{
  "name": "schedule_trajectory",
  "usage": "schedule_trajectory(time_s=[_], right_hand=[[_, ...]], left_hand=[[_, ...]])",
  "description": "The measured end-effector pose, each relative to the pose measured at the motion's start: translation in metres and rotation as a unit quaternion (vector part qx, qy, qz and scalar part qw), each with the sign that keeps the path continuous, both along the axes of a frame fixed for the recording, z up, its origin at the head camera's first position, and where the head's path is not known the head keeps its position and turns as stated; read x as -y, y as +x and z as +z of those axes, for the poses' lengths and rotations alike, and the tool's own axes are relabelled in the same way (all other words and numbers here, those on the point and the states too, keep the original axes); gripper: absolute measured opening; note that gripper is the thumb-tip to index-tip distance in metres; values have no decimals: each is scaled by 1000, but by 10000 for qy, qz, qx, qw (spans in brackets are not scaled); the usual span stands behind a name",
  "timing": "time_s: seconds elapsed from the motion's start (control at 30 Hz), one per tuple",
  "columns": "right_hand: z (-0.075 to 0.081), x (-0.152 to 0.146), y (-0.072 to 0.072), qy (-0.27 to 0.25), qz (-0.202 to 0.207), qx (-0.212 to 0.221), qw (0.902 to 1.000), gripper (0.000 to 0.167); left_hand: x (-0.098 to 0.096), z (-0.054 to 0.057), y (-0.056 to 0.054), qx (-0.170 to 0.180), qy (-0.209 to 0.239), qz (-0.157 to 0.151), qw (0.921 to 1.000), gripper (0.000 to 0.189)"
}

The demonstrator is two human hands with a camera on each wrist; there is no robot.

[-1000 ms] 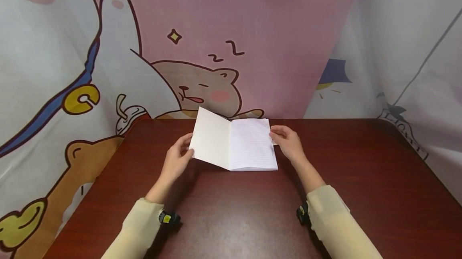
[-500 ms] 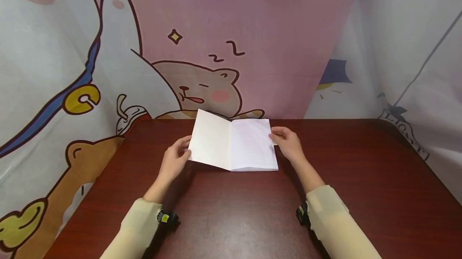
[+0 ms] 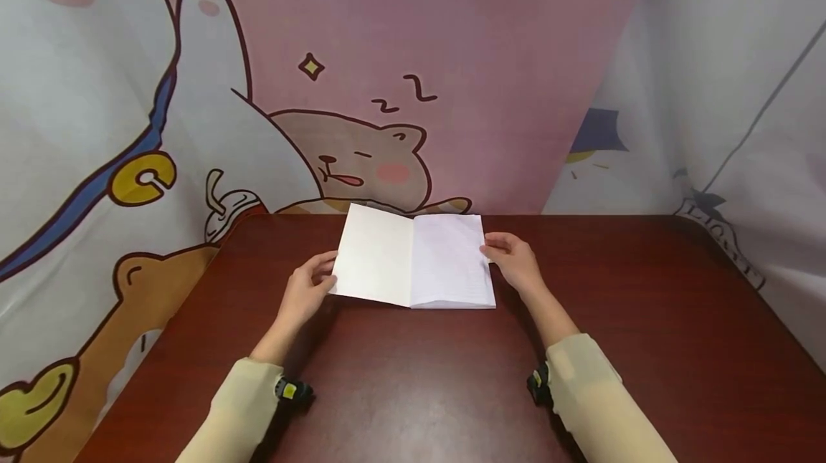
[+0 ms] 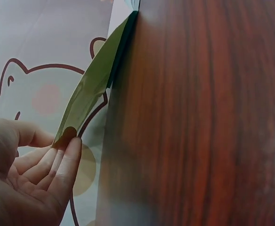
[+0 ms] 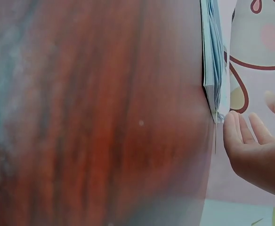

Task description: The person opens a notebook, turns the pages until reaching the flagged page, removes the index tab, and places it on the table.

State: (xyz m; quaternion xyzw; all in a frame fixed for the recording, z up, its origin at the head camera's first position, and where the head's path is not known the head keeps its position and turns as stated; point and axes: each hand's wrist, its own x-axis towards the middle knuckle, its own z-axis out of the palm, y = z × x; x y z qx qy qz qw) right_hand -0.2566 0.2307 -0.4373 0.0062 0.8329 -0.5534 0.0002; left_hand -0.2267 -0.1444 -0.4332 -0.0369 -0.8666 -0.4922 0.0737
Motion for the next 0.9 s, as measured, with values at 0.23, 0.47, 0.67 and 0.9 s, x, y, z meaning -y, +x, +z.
schedule_trajectory(time_s=[0.23, 0.47, 0.67, 0.9], right_hand=[[-3, -2, -2, 205, -30, 78, 9998, 46], [-6, -2, -3, -4, 115, -15, 9999, 45], [-8, 0, -3, 49, 188, -50, 9998, 46], [-6, 4, -3, -291, 285, 140, 9991, 47]], left_hand=[[6, -6, -3, 428, -45, -77, 9990, 44], [12, -14, -8, 1052, 73, -151, 9943, 43], [15, -20, -14, 1329, 293, -296, 9903, 42], [22, -25, -17, 1624, 679, -503, 9831, 43]])
